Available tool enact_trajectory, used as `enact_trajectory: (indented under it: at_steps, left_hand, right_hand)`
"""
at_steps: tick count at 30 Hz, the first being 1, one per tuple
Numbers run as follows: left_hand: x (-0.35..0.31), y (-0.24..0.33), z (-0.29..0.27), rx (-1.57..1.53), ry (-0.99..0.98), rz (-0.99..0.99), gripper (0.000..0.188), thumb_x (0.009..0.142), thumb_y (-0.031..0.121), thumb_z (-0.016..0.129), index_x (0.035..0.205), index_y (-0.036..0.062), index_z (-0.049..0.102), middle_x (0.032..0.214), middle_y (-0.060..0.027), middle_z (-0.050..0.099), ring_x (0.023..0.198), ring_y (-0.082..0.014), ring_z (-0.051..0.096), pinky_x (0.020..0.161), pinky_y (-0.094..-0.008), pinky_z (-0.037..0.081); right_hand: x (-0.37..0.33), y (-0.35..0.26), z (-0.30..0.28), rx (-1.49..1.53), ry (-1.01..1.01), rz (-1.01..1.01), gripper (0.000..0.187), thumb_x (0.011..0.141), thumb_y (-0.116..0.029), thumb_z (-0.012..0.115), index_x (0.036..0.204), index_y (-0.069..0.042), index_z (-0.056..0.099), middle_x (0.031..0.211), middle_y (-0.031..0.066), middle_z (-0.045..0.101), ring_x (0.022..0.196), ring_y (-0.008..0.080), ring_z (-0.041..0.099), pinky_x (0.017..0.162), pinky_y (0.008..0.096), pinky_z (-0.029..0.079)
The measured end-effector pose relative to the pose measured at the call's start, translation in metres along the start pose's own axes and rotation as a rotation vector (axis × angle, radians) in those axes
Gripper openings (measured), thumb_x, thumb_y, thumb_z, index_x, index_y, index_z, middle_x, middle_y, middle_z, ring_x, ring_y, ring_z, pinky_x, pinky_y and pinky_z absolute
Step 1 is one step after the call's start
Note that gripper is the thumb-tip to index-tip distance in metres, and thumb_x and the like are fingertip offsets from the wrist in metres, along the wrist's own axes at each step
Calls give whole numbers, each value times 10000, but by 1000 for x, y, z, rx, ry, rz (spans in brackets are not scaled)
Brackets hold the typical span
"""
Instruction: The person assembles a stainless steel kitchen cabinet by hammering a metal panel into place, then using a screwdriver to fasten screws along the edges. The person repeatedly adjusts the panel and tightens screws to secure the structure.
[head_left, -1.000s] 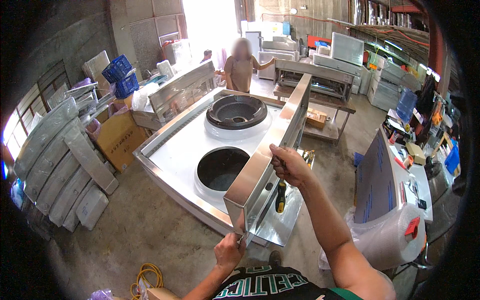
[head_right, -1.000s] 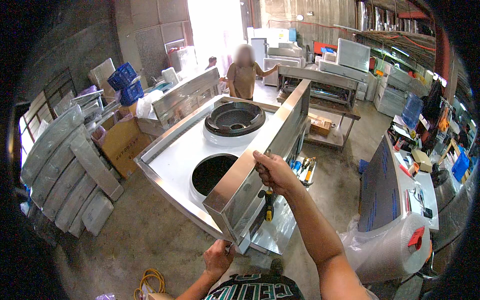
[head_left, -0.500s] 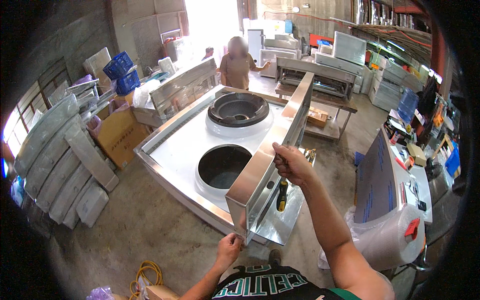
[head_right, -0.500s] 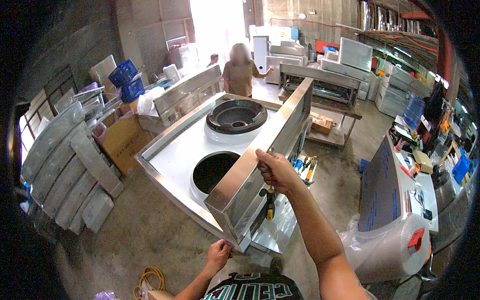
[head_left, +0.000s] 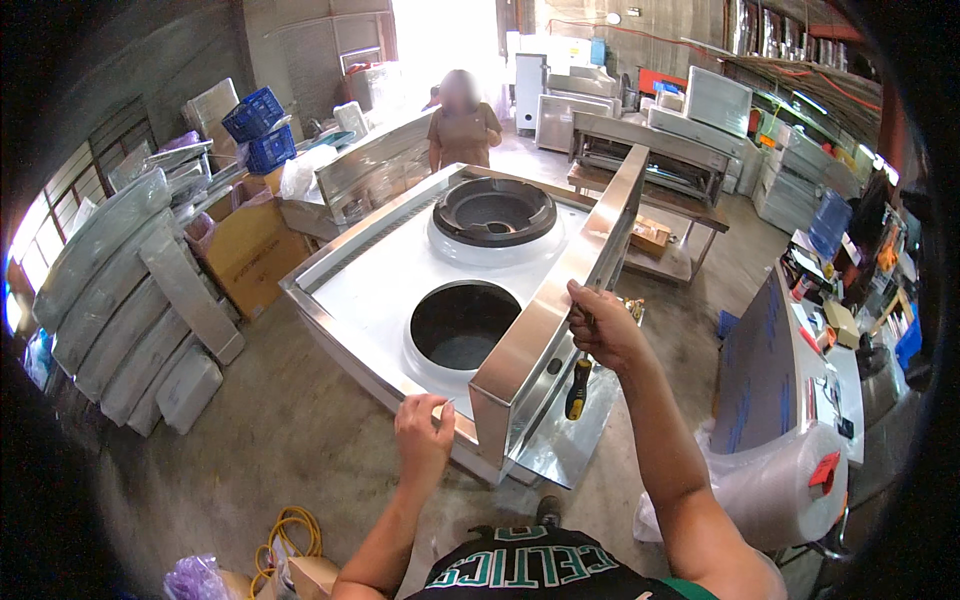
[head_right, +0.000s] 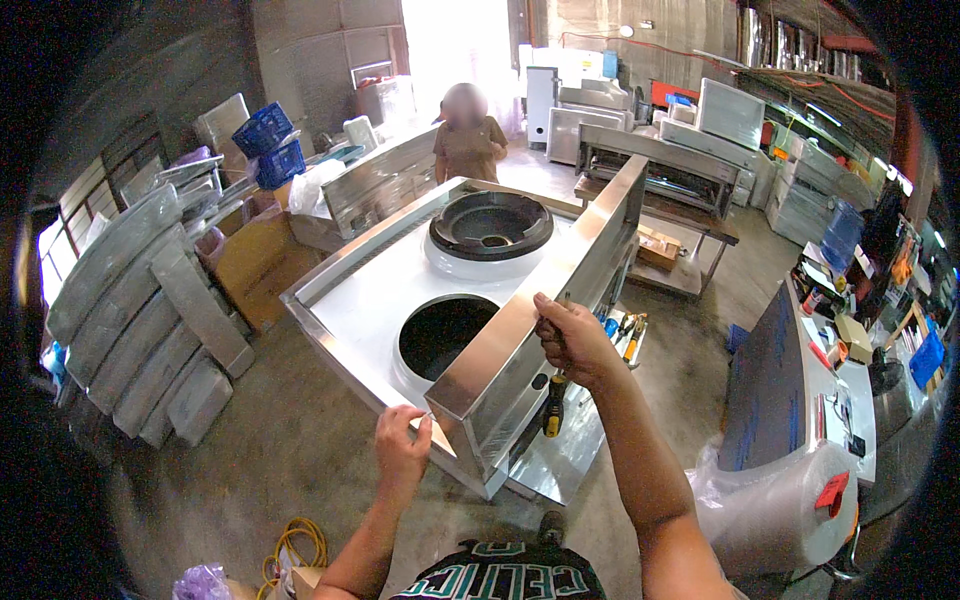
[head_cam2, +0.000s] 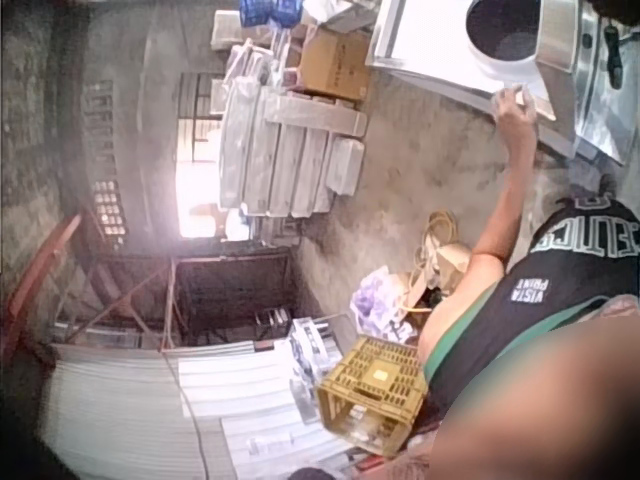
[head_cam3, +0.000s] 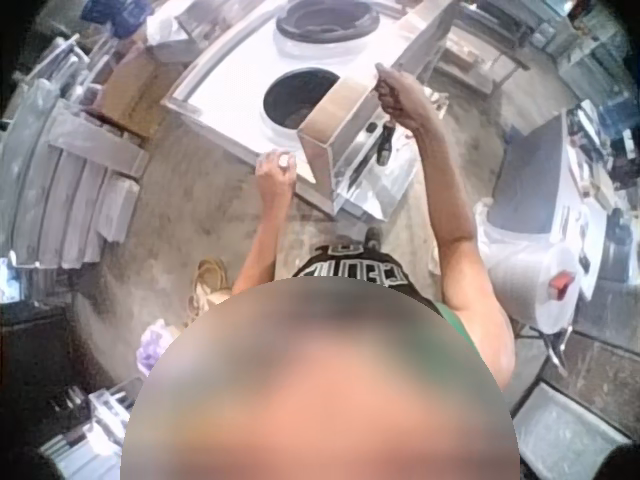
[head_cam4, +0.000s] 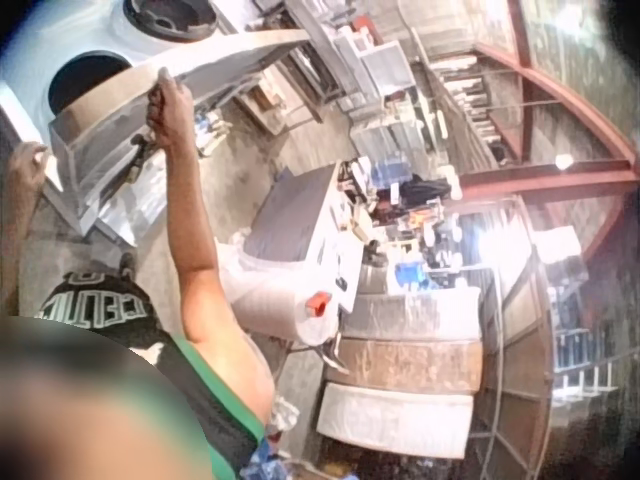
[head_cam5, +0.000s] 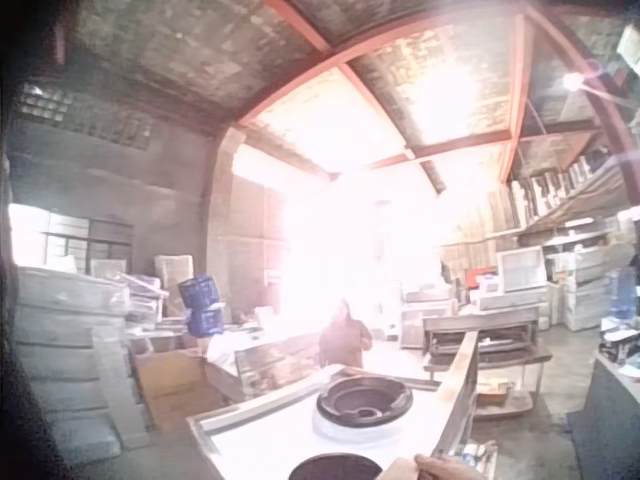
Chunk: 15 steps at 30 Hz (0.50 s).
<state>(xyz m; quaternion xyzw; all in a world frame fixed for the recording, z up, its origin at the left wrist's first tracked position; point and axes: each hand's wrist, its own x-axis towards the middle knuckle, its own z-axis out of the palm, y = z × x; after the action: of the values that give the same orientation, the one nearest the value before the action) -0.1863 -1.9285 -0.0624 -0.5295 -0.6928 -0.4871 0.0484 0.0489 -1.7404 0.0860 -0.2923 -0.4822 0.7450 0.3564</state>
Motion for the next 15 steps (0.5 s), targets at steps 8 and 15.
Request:
enact_trajectory:
  at_steps: [8, 15]
  left_hand:
    - [21, -11, 37, 191, -100, 61, 160, 879, 235, 718, 995, 129, 748, 1105, -78, 634, 1114, -299, 568, 1014, -477, 397]
    - [21, -13, 53, 173, -164, 30, 178, 851, 209, 730, 1008, 138, 776, 1120, -57, 644, 1145, -290, 564, 1104, -492, 354]
  right_hand:
    - [-3, -2, -6, -9, -5, 9, 313, 1013, -402, 629, 857, -140, 558, 652, -49, 485, 454, 31, 355, 398, 201, 245]
    - [-2, -3, -5, -21, 11, 16, 358, 1010, -413, 633, 811, -144, 507, 616, -72, 429, 437, 40, 336, 392, 223, 249]
